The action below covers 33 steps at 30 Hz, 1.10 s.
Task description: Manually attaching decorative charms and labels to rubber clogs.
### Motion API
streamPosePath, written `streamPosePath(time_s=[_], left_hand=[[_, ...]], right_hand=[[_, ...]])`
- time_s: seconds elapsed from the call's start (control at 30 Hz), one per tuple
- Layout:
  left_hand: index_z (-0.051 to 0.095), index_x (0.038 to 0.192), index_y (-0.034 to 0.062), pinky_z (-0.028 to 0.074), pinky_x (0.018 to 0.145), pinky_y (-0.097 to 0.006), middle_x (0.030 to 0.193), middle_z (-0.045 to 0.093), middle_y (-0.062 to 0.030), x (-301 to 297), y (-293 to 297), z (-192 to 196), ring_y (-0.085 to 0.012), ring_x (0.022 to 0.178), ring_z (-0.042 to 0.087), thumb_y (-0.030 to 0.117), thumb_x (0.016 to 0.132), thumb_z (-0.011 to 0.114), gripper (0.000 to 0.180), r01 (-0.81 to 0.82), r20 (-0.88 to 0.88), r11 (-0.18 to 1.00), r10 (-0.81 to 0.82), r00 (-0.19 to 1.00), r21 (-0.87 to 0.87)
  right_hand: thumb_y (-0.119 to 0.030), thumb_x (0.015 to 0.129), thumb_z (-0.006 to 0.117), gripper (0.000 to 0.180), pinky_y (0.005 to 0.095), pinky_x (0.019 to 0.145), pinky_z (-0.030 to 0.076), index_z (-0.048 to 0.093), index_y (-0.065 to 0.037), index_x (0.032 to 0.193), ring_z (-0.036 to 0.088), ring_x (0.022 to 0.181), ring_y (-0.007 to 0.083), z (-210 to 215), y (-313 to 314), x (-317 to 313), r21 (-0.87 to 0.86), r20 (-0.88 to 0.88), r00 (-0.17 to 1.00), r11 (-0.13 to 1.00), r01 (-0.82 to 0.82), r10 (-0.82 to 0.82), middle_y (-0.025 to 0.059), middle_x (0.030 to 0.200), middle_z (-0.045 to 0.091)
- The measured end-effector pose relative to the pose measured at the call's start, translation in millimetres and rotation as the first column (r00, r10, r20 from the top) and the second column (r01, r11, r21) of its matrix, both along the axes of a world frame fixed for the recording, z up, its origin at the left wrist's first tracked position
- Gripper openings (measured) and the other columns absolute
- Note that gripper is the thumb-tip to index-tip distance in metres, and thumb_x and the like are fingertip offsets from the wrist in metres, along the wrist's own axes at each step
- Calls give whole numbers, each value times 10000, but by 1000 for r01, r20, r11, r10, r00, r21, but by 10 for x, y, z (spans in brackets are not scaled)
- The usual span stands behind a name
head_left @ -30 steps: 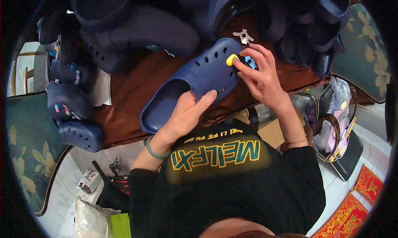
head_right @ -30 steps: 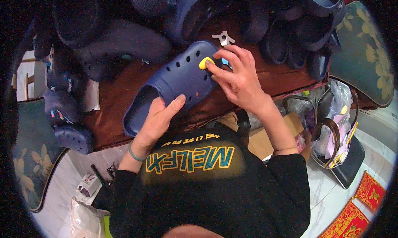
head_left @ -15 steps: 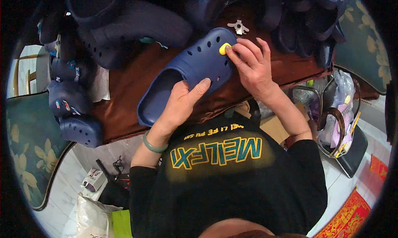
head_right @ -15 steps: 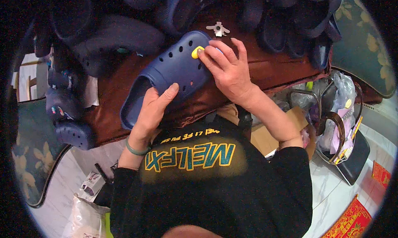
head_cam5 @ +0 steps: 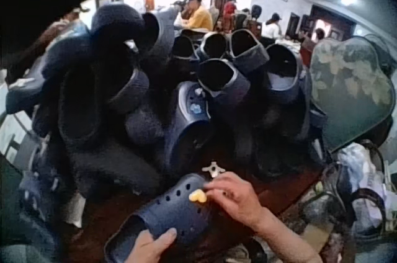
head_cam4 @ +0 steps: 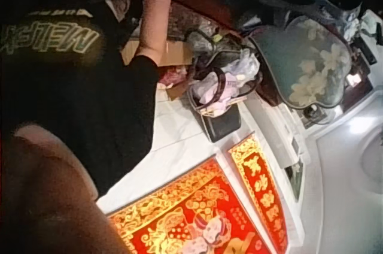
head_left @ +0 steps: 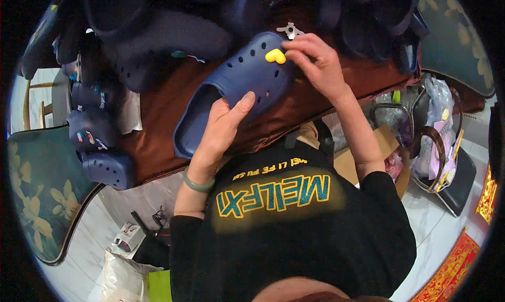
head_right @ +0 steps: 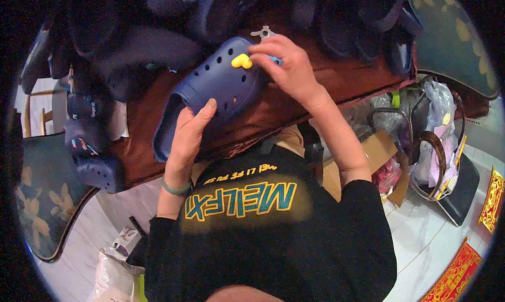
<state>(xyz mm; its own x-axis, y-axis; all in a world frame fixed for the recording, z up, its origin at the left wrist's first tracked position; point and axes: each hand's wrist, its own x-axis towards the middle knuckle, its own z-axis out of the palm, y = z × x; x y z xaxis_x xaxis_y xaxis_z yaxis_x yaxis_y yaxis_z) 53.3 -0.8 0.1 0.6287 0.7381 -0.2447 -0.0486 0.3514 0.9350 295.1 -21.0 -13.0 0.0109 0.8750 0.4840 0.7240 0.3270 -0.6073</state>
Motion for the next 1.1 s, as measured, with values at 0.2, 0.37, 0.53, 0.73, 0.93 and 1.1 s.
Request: streamPosePath(time_s=[0.2, 0.37, 0.53, 0.73, 0.93, 1.1], left_hand=[[551, 1243, -37, 407, 972, -290, 1194, 607, -82, 12, 65, -24, -146, 1084, 545, 317, 970, 556, 447, -3, 8, 1000, 3, 1000, -7], [532, 1264, -61, 388, 1001, -296, 1226, 595, -88, -13, 97, -58, -146, 1109, 533, 423, 986, 502, 558, 30, 33, 999, -29, 999, -26], [529, 1272, -57, 381, 1013, -297, 1242, 589, -93, -7, 91, -35, -145, 1120, 528, 413, 993, 490, 548, 26, 67, 999, -24, 997, -29], [582, 1206, -50, 428, 915, -267, 1139, 626, -65, -25, 82, -86, -114, 1015, 547, 423, 993, 490, 527, -25, 42, 1000, 25, 999, -14], [664, 1028, -30, 466, 764, -231, 955, 665, -22, -97, 170, 62, -79, 836, 569, 347, 961, 569, 395, 112, -245, 993, -104, 964, 20], [676, 983, -31, 494, 739, -263, 925, 698, -31, -1, 41, 34, -87, 845, 615, 143, 827, 738, 242, 10, -162, 980, 23, 986, 198]], right_hand=[[-174, 843, 687, 249, 358, 771, 527, 687, -70, 1070, 648, 907, 316, -409, 242, 354, -4, 89, 961, 965, 263, -262, 128, 1090, 636], [-124, 900, 605, 239, 417, 728, 523, 589, -78, 1133, 627, 888, 365, -400, 361, 209, -97, 441, 837, 909, 405, -325, 144, 1038, 613], [-75, 902, 577, 149, 381, 710, 530, 605, -48, 1046, 647, 838, 314, -135, 118, 214, 173, 286, 888, 931, 322, -360, 162, 930, 620], [-16, 920, 548, 138, 276, 748, 489, 614, 2, 1039, 623, 855, 173, 71, -467, -385, -214, -435, 900, 974, -71, -30, 99, 938, 633], [27, 872, 597, 163, 325, 729, 512, 624, -4, 1029, 636, 840, 253, -76, -424, -711, -106, -311, 948, 989, -103, 65, 128, 931, 626], [57, 811, 659, 229, 325, 681, 518, 626, -20, 1025, 627, 808, 266, -133, -428, -788, 24, -213, 976, 998, 51, -44, 129, 967, 588]])
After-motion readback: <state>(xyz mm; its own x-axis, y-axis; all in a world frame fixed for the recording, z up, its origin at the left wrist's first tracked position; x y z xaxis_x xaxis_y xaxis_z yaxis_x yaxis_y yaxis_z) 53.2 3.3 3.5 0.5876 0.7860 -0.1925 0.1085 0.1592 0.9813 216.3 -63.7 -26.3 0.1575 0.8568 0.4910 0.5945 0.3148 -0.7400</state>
